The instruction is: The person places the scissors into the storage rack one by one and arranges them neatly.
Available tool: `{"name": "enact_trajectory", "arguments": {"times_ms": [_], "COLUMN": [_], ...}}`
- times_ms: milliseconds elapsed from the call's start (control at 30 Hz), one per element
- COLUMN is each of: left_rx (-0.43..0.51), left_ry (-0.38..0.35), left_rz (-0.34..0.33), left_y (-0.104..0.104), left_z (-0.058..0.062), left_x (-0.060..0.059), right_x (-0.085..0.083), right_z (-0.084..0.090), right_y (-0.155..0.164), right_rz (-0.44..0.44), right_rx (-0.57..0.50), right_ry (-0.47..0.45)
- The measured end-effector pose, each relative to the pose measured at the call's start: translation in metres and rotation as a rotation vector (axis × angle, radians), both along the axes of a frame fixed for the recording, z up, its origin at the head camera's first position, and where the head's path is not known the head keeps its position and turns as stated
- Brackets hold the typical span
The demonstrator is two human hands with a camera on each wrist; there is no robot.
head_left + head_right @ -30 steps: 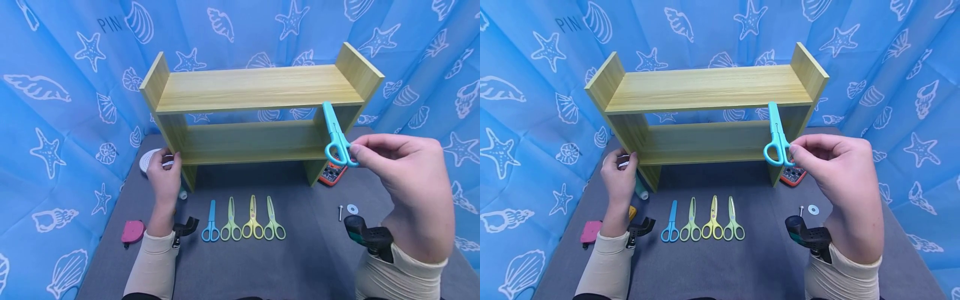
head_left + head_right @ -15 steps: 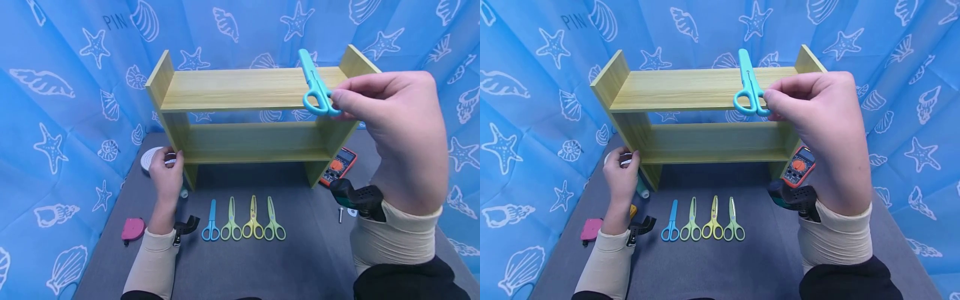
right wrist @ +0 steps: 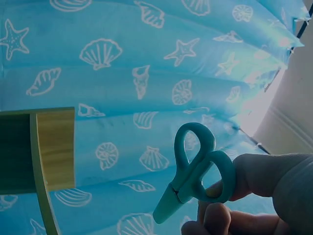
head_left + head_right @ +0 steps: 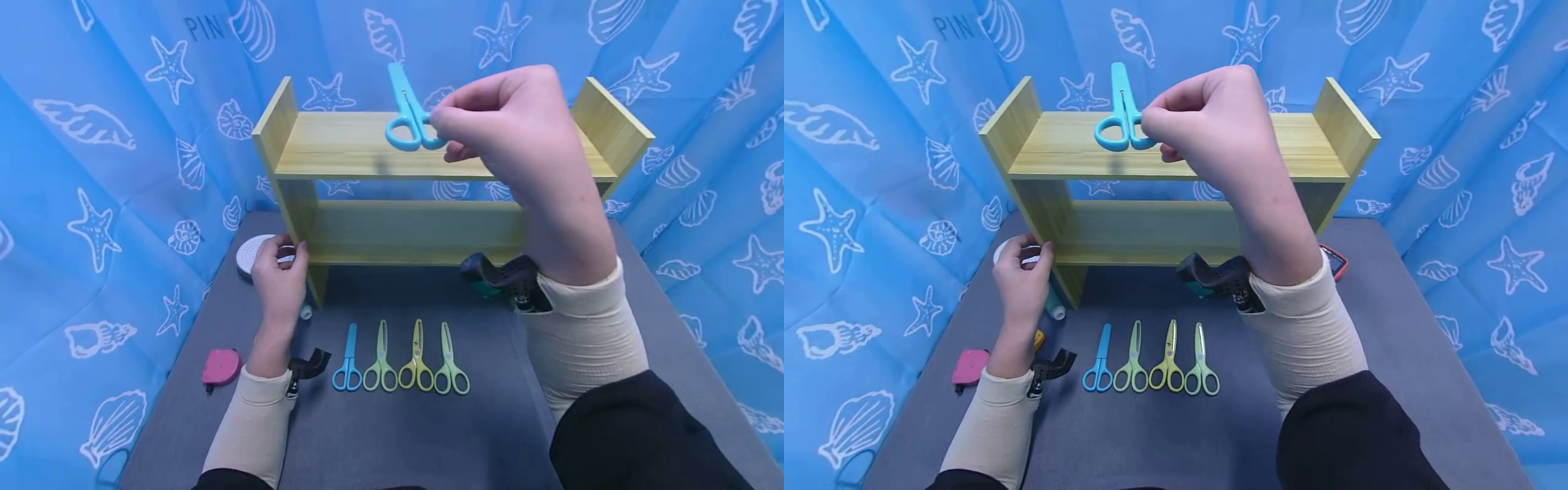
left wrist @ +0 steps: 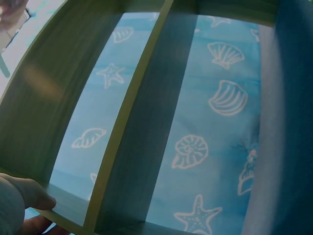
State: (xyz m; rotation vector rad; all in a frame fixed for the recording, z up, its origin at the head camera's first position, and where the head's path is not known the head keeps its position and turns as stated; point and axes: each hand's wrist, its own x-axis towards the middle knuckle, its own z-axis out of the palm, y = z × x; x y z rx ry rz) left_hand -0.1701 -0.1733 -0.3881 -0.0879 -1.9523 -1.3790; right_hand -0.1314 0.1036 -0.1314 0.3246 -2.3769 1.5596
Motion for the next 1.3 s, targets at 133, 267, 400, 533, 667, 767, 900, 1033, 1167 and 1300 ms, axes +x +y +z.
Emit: {"name": "enact_trajectory", "arguments": {"times_ms": [133,267,400,533,667,767,900,1033,1167,1300], "left_rx": [-0.007,-0.006,-0.009,0.003,0.016,0.017,0.001,-0.015,-0.015,-0.007], "left_ry": [-0.004,-0.014,-0.002,0.008,-0.009,-0.007,0.002,0.018,0.048,0.059], "left_rz": [0.002,0.002,0.008,0.012,0.027,0.027,0.023,0.033,0.033,0.042], "left_y": [0.0,0.0,0.0,0.0,0.001,0.002,0.005,0.01,0.012,0.01], "left_z": [0.0,-0.003,-0.004,-0.005,-0.004,-0.004,-0.003,0.004,0.008,0.003], "left_x": [0.0,0.0,-0.001,-0.003,-0.002,-0.001,0.001,0.004,0.006,0.002], "right_x": [-0.015,-0.034,-0.057,-0.081,-0.098,-0.104,-0.105,-0.101,-0.096,-0.084], "right_z": [-0.001,-0.001,-0.001,-0.006,-0.014,-0.021,-0.032,-0.037,-0.037,-0.033], "right_y": [-0.019,-0.039,-0.064,-0.087,-0.104,-0.113,-0.12,-0.122,-0.118,-0.107], "right_rz": [0.028,0.026,0.035,0.048,0.065,0.052,0.034,0.03,0.036,0.065], "right_rx": [0.016,0.089,0.181,0.26,0.304,0.352,0.417,0.483,0.509,0.456], "right_ry": [-0.023,-0.059,-0.084,-0.109,-0.135,-0.135,-0.116,-0.1,-0.08,-0.038]}}
